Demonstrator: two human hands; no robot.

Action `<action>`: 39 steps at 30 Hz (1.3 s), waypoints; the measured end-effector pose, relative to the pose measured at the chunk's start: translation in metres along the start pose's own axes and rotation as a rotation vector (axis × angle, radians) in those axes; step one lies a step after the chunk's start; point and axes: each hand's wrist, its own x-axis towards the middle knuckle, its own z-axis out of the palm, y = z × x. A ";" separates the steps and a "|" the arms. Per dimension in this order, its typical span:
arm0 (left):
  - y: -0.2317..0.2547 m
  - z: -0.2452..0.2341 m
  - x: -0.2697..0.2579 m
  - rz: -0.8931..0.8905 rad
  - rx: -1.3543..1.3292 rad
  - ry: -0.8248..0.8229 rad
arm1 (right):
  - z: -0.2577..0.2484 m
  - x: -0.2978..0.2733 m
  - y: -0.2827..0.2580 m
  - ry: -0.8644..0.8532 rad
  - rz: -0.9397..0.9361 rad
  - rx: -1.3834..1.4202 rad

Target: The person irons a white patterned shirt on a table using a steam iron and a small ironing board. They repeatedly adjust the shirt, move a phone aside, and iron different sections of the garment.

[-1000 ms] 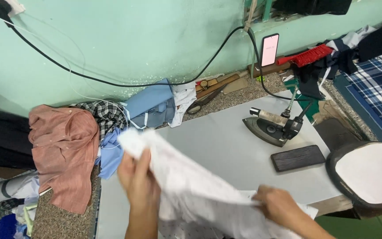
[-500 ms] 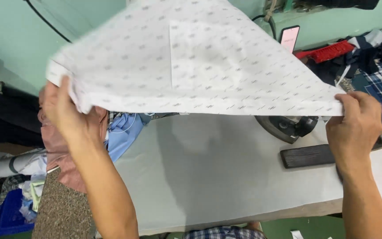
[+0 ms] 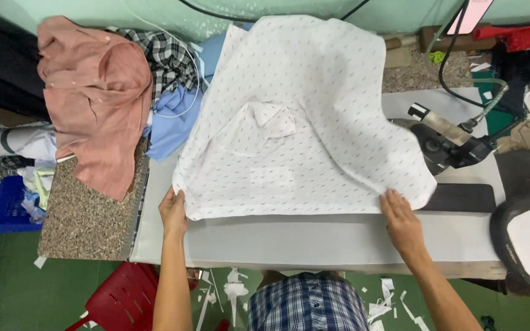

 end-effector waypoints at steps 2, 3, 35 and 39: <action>-0.014 -0.017 -0.018 -0.069 0.094 0.026 | 0.009 -0.029 -0.010 -0.105 -0.042 0.034; -0.018 -0.023 -0.025 -0.076 0.098 0.031 | 0.012 -0.039 -0.012 -0.113 -0.045 0.037; -0.151 0.212 -0.234 0.793 1.258 -0.169 | -0.012 0.192 0.192 0.160 -0.210 0.115; -0.148 0.211 -0.237 0.873 1.216 -0.162 | -0.003 0.059 0.170 0.068 -0.191 0.449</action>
